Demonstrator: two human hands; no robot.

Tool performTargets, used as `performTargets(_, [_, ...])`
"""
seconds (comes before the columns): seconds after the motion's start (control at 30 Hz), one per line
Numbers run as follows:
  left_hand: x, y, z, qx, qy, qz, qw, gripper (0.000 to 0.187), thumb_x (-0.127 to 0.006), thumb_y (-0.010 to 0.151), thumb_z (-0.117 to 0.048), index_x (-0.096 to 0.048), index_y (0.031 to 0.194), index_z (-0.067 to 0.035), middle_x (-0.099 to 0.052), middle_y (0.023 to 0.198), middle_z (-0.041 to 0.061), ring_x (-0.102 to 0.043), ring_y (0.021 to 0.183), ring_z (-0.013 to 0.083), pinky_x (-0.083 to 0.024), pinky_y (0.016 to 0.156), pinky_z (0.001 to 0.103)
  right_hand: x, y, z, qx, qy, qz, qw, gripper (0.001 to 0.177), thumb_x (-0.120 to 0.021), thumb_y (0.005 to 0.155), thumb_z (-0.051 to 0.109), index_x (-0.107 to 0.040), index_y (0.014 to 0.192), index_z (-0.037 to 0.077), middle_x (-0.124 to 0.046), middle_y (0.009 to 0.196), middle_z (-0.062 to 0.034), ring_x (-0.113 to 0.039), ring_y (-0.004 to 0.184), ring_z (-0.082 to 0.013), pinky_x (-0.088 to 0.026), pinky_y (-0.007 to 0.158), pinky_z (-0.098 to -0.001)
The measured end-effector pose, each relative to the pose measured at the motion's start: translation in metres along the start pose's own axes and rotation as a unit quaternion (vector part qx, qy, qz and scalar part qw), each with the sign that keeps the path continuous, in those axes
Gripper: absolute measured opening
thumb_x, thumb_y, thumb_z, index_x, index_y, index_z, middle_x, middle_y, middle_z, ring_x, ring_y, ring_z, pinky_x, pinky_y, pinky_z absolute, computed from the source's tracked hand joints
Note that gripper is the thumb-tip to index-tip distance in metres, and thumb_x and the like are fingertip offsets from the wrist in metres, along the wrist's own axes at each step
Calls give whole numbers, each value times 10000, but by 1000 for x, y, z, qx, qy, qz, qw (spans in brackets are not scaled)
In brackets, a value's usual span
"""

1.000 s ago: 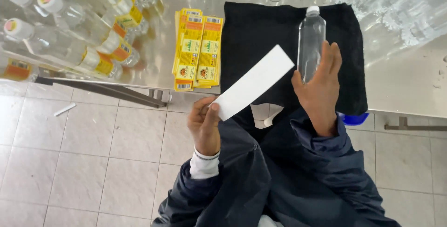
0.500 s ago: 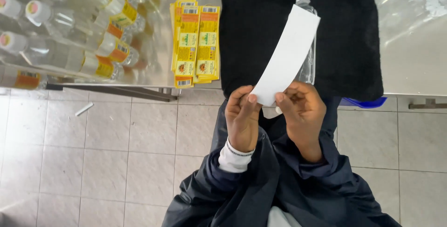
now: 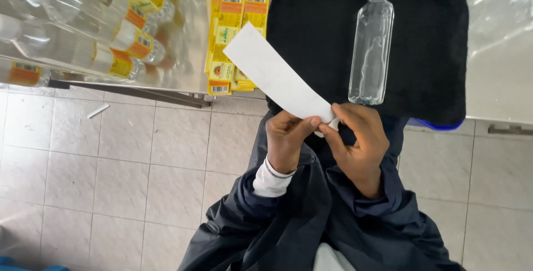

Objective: A worker manually peels adhesive labels from a sheet and applies them to plastic water bottles.

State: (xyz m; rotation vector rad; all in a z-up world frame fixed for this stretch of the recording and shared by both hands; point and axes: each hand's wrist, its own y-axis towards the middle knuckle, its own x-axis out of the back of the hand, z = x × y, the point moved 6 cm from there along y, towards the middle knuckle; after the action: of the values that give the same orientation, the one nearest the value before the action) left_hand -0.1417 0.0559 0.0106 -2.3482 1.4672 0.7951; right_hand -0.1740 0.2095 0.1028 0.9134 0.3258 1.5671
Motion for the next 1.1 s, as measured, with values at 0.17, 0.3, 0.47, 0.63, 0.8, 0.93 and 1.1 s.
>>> performTargets(0.17, [-2, 6, -9, -5, 36, 38, 999, 156, -848, 912, 41, -771, 1033, 101, -788, 817, 192, -816, 815, 265, -696, 725, 401, -9, -1, -10, -96, 129, 25, 987, 313, -910, 901, 35, -800, 1175, -70, -750, 975, -172, -725, 813, -242, -618, 736, -353])
performTargets(0.3, [-9, 2, -20, 1, 40, 52, 998, 169, -810, 949, 62, -734, 1079, 137, -778, 793, 229, -820, 771, 293, -704, 735, 436, -15, -10, -24, -154, 238, 49, 958, 293, -889, 907, 17, -746, 1139, -90, -700, 976, -161, -726, 837, -220, -629, 766, -342])
performTargets(0.47, [-1, -4, -24, -52, 138, 43, 988, 164, -810, 956, 32, -760, 1088, 116, -797, 825, 221, -828, 780, 294, -696, 717, 423, -12, -11, -21, -139, 224, 50, 963, 224, -873, 911, 7, -772, 1088, -85, -717, 966, -169, -737, 792, -195, -628, 753, -333])
performTargets(0.63, [-8, -5, -49, -115, 277, 60, 952, 175, -821, 966, -13, -801, 1121, 64, -816, 858, 210, -822, 782, 364, -676, 660, 424, 0, -1, -13, -92, 154, 25, 983, 95, -855, 914, -18, -828, 996, -57, -737, 863, -163, -697, 670, -186, -601, 658, -324])
performTargets(0.8, [-16, -3, -76, -131, 370, 96, 915, 266, -908, 913, -153, -825, 1123, -13, -803, 838, 176, -810, 757, 360, -659, 639, 409, 15, -11, -36, -106, 146, 9, 984, 62, -810, 973, 26, -818, 940, -25, -748, 891, -149, -663, 726, -160, -598, 695, -360])
performTargets(0.93, [-19, -5, -80, -58, 241, 130, 960, 432, -944, 836, -118, -784, 1203, 46, -827, 963, 205, -833, 899, 326, -675, 769, 449, 29, -3, -12, 10, 24, -30, 999, 135, -808, 999, 118, -803, 906, 20, -736, 996, -175, -728, 879, -307, -605, 789, -408])
performTargets(1.1, [-57, -22, -82, -169, 161, 203, 951, 584, -938, 879, -182, -731, 1377, 41, -714, 1364, 239, -719, 1282, 387, -590, 1073, 500, 20, -8, 11, 29, 162, -39, 986, 256, -730, 1016, 202, -687, 871, -5, -766, 1152, -319, -780, 1137, -507, -647, 936, -490])
